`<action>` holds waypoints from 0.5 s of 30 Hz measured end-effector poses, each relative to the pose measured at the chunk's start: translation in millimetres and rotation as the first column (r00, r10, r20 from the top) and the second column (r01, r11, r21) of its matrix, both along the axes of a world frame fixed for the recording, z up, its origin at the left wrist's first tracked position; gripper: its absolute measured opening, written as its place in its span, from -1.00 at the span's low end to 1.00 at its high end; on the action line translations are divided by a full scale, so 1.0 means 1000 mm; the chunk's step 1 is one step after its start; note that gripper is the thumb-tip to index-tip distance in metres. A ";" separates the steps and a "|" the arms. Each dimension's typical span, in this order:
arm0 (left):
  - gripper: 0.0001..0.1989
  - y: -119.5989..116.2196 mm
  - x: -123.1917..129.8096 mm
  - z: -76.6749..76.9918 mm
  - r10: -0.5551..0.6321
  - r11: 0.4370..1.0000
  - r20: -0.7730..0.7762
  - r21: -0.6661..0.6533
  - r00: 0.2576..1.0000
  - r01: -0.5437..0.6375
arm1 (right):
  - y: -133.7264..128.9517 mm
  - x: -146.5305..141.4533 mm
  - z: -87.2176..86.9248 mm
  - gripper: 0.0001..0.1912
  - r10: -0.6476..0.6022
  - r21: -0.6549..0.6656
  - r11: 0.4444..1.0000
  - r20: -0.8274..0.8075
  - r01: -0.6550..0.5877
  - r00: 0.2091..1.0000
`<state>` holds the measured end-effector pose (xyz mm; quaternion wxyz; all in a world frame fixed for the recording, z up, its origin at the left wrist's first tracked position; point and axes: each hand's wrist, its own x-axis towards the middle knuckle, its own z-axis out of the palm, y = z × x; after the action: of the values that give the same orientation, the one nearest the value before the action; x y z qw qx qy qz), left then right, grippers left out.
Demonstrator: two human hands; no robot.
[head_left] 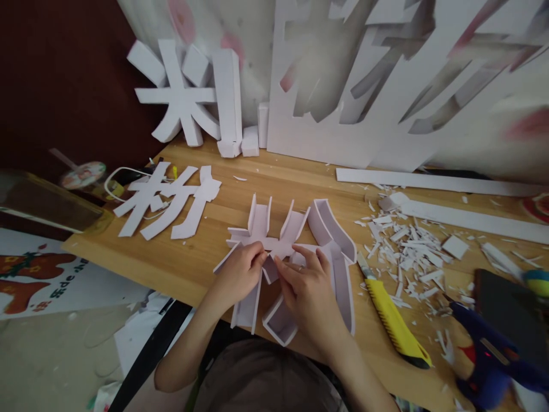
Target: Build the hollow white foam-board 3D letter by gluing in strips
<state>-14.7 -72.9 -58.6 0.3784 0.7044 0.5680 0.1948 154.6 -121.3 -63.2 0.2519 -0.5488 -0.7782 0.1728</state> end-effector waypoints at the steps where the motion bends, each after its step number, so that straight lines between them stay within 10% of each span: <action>1: -0.76 0.000 0.000 0.000 -0.002 1.000 0.003 0.001 1.000 0.002 | 0.000 0.000 0.000 -0.61 0.000 0.001 1.000 -0.002 0.000 1.000; 15: -0.69 -0.004 -0.003 0.000 0.021 0.997 -0.018 -0.079 1.000 -0.023 | -0.003 -0.005 -0.006 -0.60 -0.061 0.085 0.994 -0.141 0.073 0.988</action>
<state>-17.3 -77.3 -58.6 0.3990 0.6842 0.5862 0.1702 149.5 -124.0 -68.9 0.3353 -0.5493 -0.7470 0.1665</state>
